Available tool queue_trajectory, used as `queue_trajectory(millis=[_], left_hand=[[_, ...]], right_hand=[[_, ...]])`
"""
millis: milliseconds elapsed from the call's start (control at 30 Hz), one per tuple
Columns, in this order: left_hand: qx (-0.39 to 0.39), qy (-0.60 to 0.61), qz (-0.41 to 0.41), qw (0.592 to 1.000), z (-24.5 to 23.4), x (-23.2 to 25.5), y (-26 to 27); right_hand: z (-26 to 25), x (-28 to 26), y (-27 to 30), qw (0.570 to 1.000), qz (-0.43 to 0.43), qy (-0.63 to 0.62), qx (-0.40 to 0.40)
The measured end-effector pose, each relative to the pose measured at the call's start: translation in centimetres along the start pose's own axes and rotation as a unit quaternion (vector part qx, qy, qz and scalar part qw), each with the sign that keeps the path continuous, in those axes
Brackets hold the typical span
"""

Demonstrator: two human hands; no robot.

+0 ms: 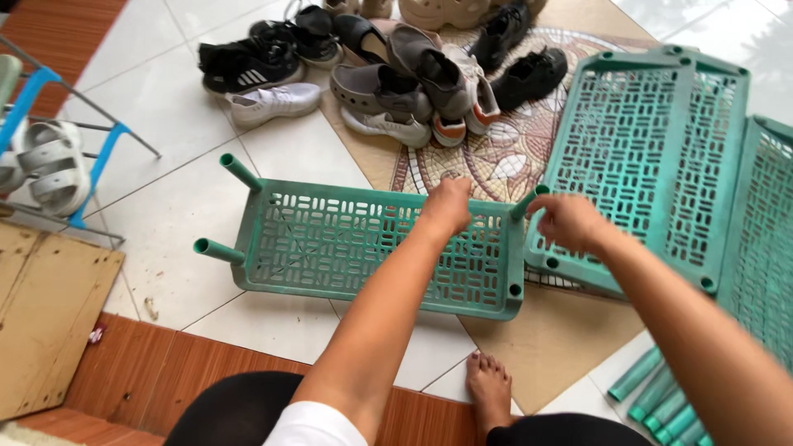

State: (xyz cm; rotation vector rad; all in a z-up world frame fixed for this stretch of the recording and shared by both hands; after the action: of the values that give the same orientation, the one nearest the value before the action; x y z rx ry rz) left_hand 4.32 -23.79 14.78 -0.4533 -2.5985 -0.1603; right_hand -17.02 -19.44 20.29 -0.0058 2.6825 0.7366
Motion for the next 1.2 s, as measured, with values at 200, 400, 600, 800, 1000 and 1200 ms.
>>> queue_trajectory(millis=[200, 400, 600, 800, 1000, 1200], left_hand=[[-0.047, 0.045, -0.115, 0.991, 1.8, 2.0, 5.2], [-0.187, 0.054, -0.166, 0.967, 4.5, 4.7, 10.0], [-0.122, 0.050, -0.225, 0.966, 8.7, 1.8, 8.7], [-0.079, 0.027, -0.139, 0.987, 11.1, 0.7, 5.2], [-0.118, -0.031, -0.069, 0.990, 12.4, 2.8, 5.4], [-0.154, -0.071, -0.070, 0.983, 14.3, 4.6, 6.9]], right_hand=[[-2.5, -2.3, -2.2, 0.963, 0.082, 0.254, -0.021], [-0.6, 1.1, -6.4, 0.971, 0.054, 0.193, 0.132], [2.4, 5.0, -10.0, 0.989, 0.036, 0.068, 0.124], [3.3, 4.9, -9.2, 0.993, 0.090, -0.058, -0.042], [8.4, 2.0, -9.3, 0.935, 0.140, 0.214, -0.246], [12.0, 2.8, -10.6, 0.864, 0.186, 0.406, -0.232]])
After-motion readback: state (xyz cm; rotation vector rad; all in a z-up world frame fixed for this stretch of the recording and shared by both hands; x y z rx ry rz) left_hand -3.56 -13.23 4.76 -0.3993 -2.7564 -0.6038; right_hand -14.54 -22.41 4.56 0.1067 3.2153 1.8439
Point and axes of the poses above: each hand's wrist, its own y-axis away from the middle knuckle, its own z-axis out of the palm, x = y × z, the point moved 7 cm from there along -y, towards the middle knuckle, and after that the axes turned 5 degrees about z, right-handed, at the moved point
